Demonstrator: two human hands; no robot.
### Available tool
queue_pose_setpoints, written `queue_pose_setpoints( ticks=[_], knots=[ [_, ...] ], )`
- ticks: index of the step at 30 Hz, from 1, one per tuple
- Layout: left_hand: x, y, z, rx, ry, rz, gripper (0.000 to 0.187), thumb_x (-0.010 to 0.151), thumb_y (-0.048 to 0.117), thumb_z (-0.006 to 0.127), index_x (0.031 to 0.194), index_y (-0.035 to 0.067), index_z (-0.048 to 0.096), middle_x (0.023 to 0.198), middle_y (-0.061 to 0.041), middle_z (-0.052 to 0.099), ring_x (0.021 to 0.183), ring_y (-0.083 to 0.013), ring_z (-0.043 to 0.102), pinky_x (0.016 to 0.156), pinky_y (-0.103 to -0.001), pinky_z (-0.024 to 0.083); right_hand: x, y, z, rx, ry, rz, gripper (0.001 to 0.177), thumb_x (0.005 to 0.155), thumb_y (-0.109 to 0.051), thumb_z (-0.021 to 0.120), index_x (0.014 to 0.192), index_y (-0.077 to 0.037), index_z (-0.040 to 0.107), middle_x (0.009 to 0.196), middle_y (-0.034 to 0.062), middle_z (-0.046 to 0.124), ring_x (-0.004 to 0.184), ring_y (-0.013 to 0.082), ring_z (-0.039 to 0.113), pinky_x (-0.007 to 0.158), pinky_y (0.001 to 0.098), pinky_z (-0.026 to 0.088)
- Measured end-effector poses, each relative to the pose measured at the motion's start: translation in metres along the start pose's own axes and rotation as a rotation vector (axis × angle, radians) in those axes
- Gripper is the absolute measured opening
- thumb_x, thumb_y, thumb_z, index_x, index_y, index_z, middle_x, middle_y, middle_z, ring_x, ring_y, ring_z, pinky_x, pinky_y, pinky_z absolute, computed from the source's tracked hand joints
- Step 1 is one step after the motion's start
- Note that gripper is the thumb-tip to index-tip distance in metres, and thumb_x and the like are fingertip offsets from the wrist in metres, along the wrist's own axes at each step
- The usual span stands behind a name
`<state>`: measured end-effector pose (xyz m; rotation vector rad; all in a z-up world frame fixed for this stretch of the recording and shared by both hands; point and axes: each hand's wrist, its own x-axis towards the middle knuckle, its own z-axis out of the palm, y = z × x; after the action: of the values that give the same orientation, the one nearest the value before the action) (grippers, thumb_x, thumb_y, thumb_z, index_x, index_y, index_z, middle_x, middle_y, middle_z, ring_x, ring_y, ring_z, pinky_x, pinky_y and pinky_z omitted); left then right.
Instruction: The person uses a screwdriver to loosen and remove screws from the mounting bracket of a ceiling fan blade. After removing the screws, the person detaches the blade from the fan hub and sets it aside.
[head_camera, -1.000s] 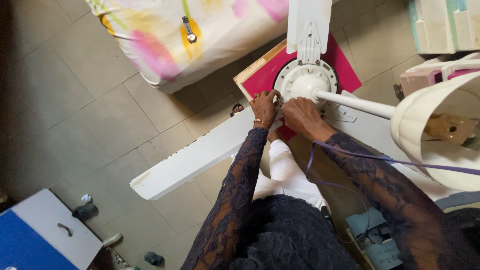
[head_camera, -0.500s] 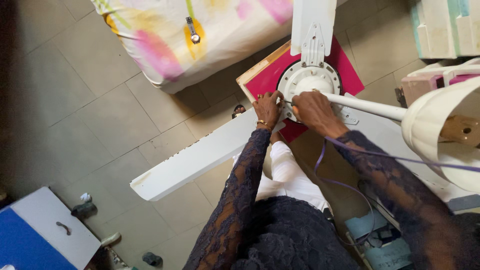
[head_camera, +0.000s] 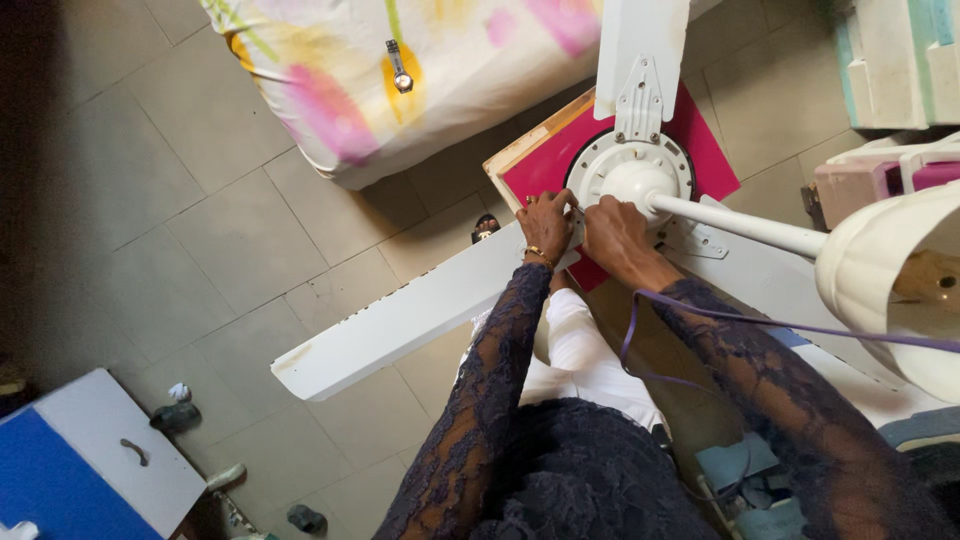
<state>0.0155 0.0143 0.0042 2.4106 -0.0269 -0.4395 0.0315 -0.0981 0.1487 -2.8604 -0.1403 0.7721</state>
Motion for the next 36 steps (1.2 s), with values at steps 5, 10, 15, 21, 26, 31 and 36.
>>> queue_pose_setpoints(
  ticks=[5, 10, 15, 21, 26, 31, 36],
  knots=[
    [0.002, -0.001, 0.004, 0.012, 0.003, -0.017, 0.016, 0.085, 0.023, 0.077, 0.098, 0.027, 0.07, 0.104, -0.004, 0.069, 0.104, -0.0293, 0.062, 0.088, -0.051, 0.037, -0.007, -0.001, -0.011, -0.05, -0.022, -0.199, 0.014, 0.076, -0.01, 0.076, 0.084, 0.002, 0.076, 0.096, 0.0244, 0.067, 0.082, 0.0408, 0.072, 0.068, 0.0466, 0.061],
    [-0.001, -0.007, 0.008, 0.023, -0.031, -0.029, 0.015, 0.088, 0.021, 0.075, 0.1, 0.027, 0.07, 0.105, -0.004, 0.069, 0.105, -0.0299, 0.061, 0.089, -0.05, 0.037, -0.01, -0.006, -0.009, -0.18, -0.035, -0.347, 0.011, 0.081, -0.008, 0.071, 0.087, 0.001, 0.076, 0.093, 0.0212, 0.068, 0.081, 0.036, 0.073, 0.068, 0.0441, 0.061],
    [0.001, -0.005, 0.002, 0.05, 0.008, 0.031, 0.031, 0.081, 0.016, 0.073, 0.109, 0.027, 0.068, 0.111, -0.003, 0.069, 0.107, -0.0294, 0.061, 0.088, -0.05, 0.036, -0.002, -0.003, -0.005, -0.276, 0.028, -0.522, 0.013, 0.081, -0.009, 0.069, 0.081, 0.002, 0.075, 0.092, 0.0155, 0.067, 0.082, 0.029, 0.073, 0.064, 0.0392, 0.06],
    [0.001, 0.0, -0.006, -0.017, -0.092, -0.004, 0.019, 0.09, 0.03, 0.074, 0.107, 0.025, 0.066, 0.112, -0.007, 0.067, 0.109, -0.0326, 0.058, 0.089, -0.051, 0.034, -0.004, -0.021, 0.003, -0.29, 0.128, -0.464, 0.012, 0.084, -0.006, 0.069, 0.09, 0.004, 0.073, 0.088, 0.0139, 0.065, 0.078, 0.0245, 0.071, 0.062, 0.0382, 0.059],
    [0.0, -0.001, 0.0, 0.079, 0.002, 0.032, 0.026, 0.082, 0.02, 0.074, 0.106, 0.028, 0.068, 0.107, -0.004, 0.069, 0.106, -0.031, 0.061, 0.087, -0.05, 0.038, -0.006, -0.017, -0.013, -0.102, 0.151, -0.32, 0.02, 0.071, -0.007, 0.075, 0.089, 0.0, 0.074, 0.096, 0.0163, 0.067, 0.089, 0.0336, 0.07, 0.07, 0.0435, 0.059],
    [-0.003, -0.002, 0.005, 0.035, 0.027, 0.022, 0.017, 0.083, 0.023, 0.077, 0.097, 0.026, 0.068, 0.1, -0.004, 0.07, 0.102, -0.0303, 0.063, 0.086, -0.049, 0.039, -0.011, -0.001, -0.018, 0.153, 0.176, -0.117, 0.024, 0.078, -0.014, 0.078, 0.098, -0.002, 0.076, 0.097, 0.0195, 0.067, 0.091, 0.0381, 0.068, 0.084, 0.0506, 0.056],
    [0.0, -0.004, 0.0, 0.017, -0.016, 0.009, 0.017, 0.088, 0.028, 0.077, 0.101, 0.027, 0.066, 0.099, -0.003, 0.07, 0.094, -0.0286, 0.066, 0.083, -0.048, 0.04, -0.007, 0.029, -0.014, 0.336, 0.178, 0.086, 0.037, 0.078, -0.016, 0.076, 0.111, -0.001, 0.076, 0.095, 0.0228, 0.074, 0.09, 0.039, 0.072, 0.087, 0.0474, 0.056]
  ],
)
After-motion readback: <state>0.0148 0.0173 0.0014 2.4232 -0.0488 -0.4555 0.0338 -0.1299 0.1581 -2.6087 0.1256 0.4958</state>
